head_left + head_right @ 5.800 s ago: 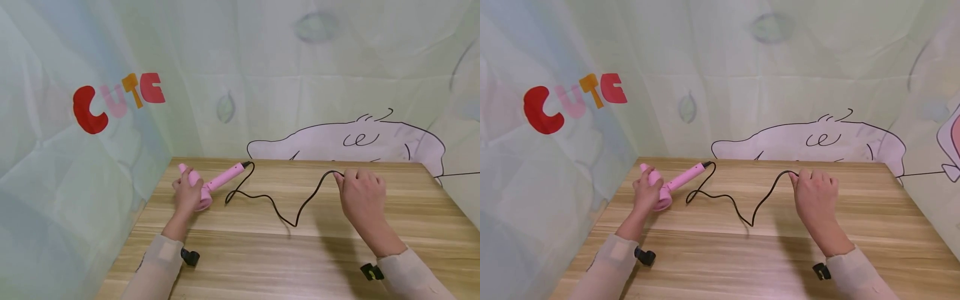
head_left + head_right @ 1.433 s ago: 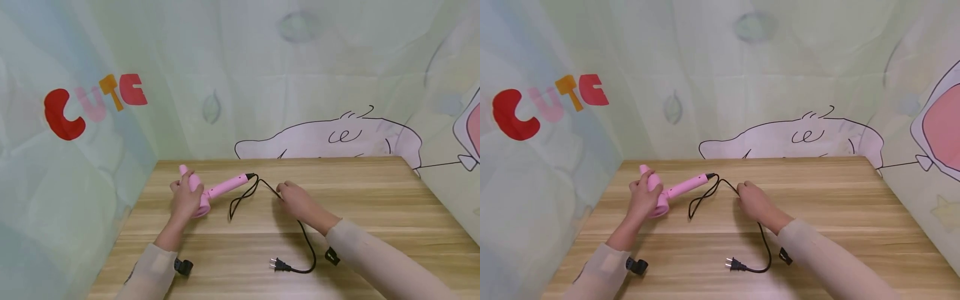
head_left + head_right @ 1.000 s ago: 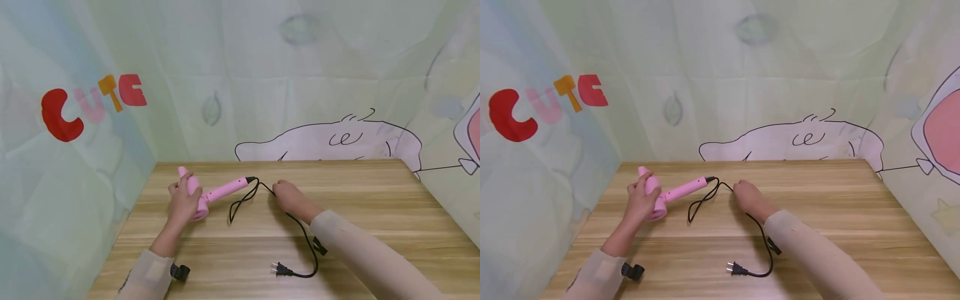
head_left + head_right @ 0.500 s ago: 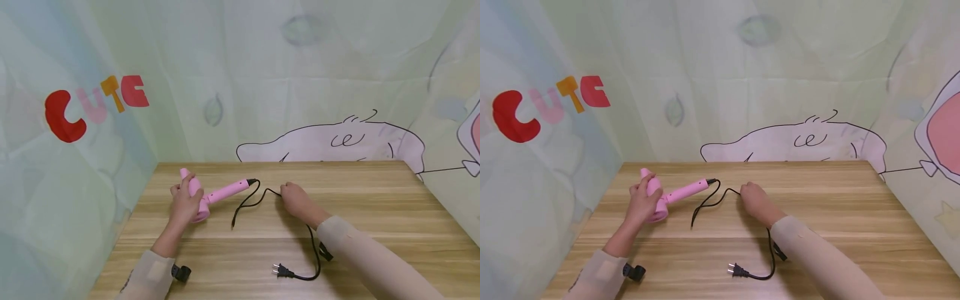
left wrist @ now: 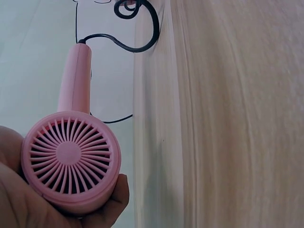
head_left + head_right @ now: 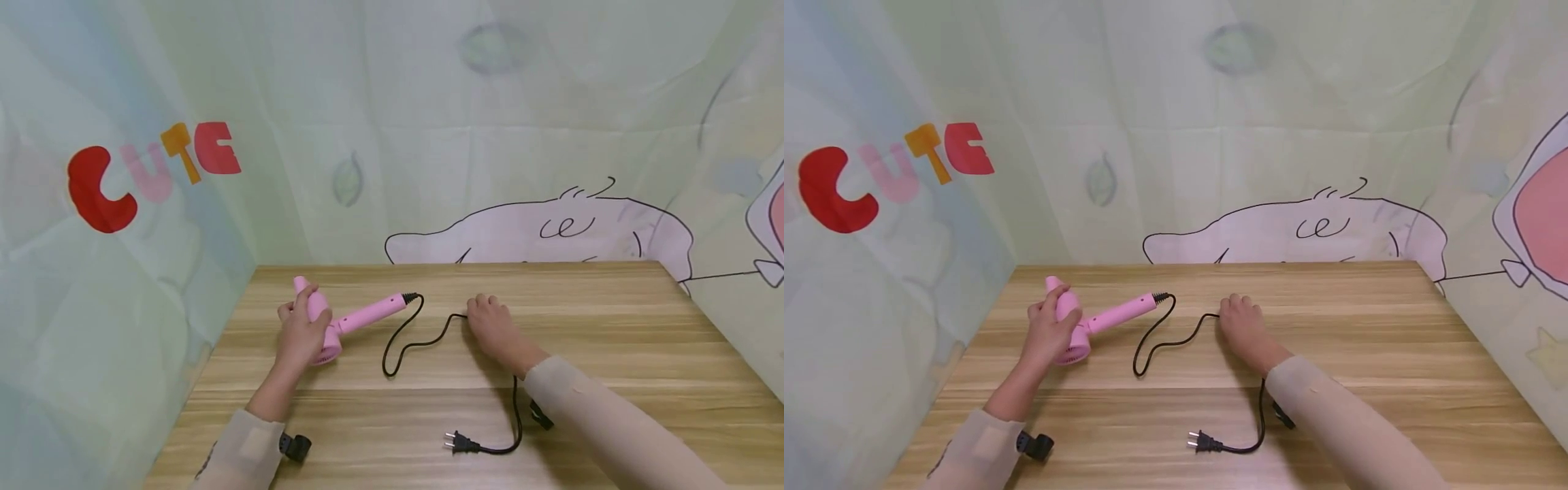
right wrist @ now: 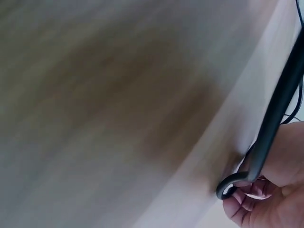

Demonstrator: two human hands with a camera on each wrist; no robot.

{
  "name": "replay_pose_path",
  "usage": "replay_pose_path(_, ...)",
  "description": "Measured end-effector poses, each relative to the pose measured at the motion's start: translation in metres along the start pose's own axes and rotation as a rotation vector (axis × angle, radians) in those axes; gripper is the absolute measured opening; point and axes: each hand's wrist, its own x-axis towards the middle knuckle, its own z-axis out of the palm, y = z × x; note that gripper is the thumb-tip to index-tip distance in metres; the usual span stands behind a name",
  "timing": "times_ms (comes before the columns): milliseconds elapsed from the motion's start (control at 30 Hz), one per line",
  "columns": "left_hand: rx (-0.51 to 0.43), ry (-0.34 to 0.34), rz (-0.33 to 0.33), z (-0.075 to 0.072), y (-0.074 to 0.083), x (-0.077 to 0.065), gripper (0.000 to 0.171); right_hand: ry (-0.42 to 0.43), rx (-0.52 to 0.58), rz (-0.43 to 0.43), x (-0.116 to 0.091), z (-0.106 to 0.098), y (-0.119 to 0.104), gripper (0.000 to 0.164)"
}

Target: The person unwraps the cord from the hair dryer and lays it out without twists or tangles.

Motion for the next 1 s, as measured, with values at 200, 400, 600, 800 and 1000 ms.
replay_pose_path(200,-0.005,0.016,-0.01,0.0,-0.001,0.001,0.062,0.066,-0.075,-0.001,-0.009,0.002,0.013,0.008)
replay_pose_path(400,-0.015,0.019,-0.036,0.0,-0.004,0.002,0.062,0.072,-0.061,0.047,-0.016,0.008,0.033,0.009)
replay_pose_path(600,-0.012,0.023,-0.044,0.001,-0.008,0.002,0.063,0.091,0.029,0.136,-0.026,0.011,0.056,0.008)
replay_pose_path(800,-0.014,0.025,-0.055,0.001,-0.01,0.002,0.062,0.061,0.086,0.204,-0.036,0.004,0.075,0.008)
replay_pose_path(1000,-0.04,0.041,-0.054,0.001,-0.011,0.003,0.063,0.035,0.118,0.237,-0.045,0.0,0.087,0.009)
